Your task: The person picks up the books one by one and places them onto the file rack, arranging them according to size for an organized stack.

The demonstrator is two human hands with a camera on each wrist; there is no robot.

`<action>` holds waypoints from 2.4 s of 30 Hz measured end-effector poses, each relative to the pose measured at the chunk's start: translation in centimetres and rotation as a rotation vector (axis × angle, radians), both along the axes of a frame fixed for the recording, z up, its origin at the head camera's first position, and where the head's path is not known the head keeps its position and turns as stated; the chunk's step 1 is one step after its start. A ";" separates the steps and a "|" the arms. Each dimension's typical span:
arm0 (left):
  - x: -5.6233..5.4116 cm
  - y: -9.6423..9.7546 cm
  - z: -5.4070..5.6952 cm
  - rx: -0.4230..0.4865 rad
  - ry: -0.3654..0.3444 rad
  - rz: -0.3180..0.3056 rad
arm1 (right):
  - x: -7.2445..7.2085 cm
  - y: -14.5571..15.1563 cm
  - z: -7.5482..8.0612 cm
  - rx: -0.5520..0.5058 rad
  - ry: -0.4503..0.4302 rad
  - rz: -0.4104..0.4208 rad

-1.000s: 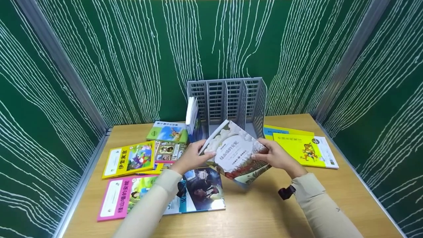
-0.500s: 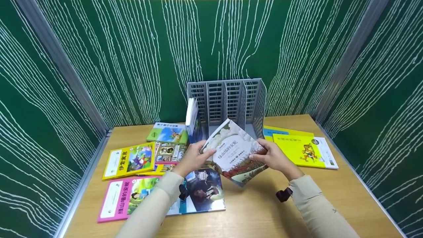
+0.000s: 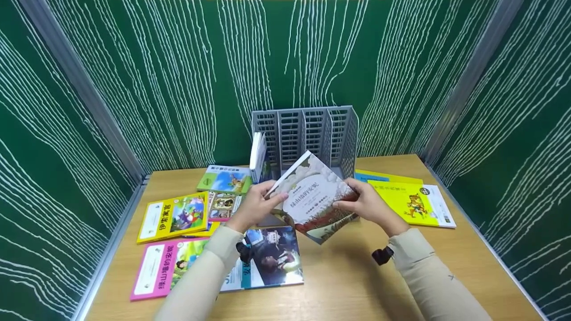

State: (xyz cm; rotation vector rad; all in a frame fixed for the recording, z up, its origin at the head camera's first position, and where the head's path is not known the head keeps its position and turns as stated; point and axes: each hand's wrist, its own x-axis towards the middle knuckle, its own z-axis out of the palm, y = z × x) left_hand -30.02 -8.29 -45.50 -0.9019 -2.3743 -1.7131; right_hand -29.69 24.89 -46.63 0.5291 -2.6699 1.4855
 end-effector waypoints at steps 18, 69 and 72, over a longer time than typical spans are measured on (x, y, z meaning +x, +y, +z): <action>0.0 -2.8 2.2 0.093 0.067 0.135 | -1.1 1.1 -0.6 -0.061 0.057 -0.072; 1.7 -3.7 4.0 0.015 0.484 0.801 | -4.0 -1.3 -8.0 0.482 -0.173 -0.095; 1.4 -3.1 3.7 -0.005 0.501 0.812 | -3.9 -1.2 -8.0 0.481 -0.175 -0.098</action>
